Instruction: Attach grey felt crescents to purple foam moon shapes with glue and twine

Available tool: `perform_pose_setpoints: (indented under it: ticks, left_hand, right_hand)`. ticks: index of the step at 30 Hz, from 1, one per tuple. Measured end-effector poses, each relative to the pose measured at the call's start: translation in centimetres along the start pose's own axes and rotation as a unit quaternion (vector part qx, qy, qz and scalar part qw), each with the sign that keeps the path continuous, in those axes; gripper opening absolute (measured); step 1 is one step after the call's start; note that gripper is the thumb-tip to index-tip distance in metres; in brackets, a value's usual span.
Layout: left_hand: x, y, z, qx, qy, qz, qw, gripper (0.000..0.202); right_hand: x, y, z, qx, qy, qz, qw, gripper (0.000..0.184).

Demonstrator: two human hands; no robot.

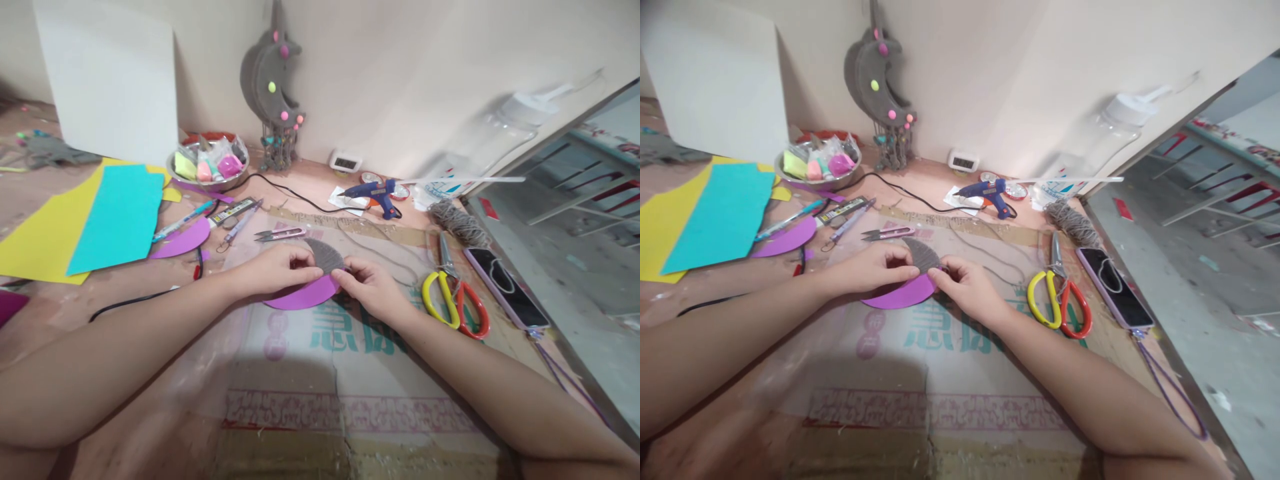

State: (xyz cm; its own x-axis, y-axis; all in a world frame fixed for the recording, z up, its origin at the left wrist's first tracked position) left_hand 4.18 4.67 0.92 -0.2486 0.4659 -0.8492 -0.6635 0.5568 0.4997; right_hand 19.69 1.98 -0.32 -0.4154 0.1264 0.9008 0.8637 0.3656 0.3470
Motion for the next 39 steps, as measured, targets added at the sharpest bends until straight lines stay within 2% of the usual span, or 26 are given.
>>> perform_pose_setpoints:
  ticks: [5, 11, 16, 20, 23, 26, 31, 36, 39]
  left_hand:
    - [0.1, 0.1, 0.0, -0.014, -0.003, 0.016, 1.0, 0.034]
    - [0.6, 0.1, 0.0, -0.018, 0.014, -0.032, 0.999, 0.034]
    - [0.6, 0.2, -0.1, -0.02, 0.031, -0.064, 0.997, 0.034]
    - [0.7, 0.2, -0.1, -0.024, 0.037, -0.072, 0.996, 0.033]
    - [0.9, 0.3, -0.1, -0.043, 0.056, -0.063, 0.996, 0.033]
    - [1.1, 0.6, -0.2, -0.07, 0.077, -0.05, 0.993, 0.034]
    - [1.4, 0.6, -0.1, -0.081, 0.081, -0.039, 0.993, 0.035]
    - [1.2, 0.6, -0.1, -0.077, 0.076, -0.031, 0.994, 0.035]
    - [1.1, 0.6, -0.1, -0.07, 0.071, -0.03, 0.995, 0.034]
  right_hand:
    - [0.3, -0.1, 0.0, 0.014, 0.002, 0.027, 1.0, 0.027]
    - [0.5, -0.1, 0.0, 0.01, 0.013, 0.067, 0.998, 0.021]
    - [0.5, 0.9, -0.1, -0.066, 0.023, 0.12, 0.99, 0.022]
    - [0.6, 1.8, -0.2, -0.119, 0.074, 0.147, 0.979, 0.022]
    - [0.6, 2.5, -0.3, -0.162, 0.108, 0.144, 0.97, 0.02]
    - [0.5, 2.7, -0.5, -0.187, 0.111, 0.121, 0.969, 0.014]
    - [0.7, 2.0, -0.8, -0.162, 0.084, 0.063, 0.981, 0.011]
    - [1.3, 1.1, -1.3, -0.111, 0.074, -0.004, 0.991, 0.024]
    - [1.4, 1.0, -1.3, -0.115, 0.086, -0.047, 0.989, 0.027]
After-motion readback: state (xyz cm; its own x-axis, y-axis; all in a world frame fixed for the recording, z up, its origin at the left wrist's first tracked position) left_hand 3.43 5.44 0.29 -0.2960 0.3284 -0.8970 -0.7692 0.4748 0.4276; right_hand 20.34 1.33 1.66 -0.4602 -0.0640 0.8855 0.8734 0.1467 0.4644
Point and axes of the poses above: each hand's wrist, its own z-axis towards the middle knuckle, its own y-axis out of the back of the hand, x = y × z, the point moved 5 cm from there along z, towards the middle knuckle, and after that the axes turned 9 degrees about -y, right-handed, at the moved point
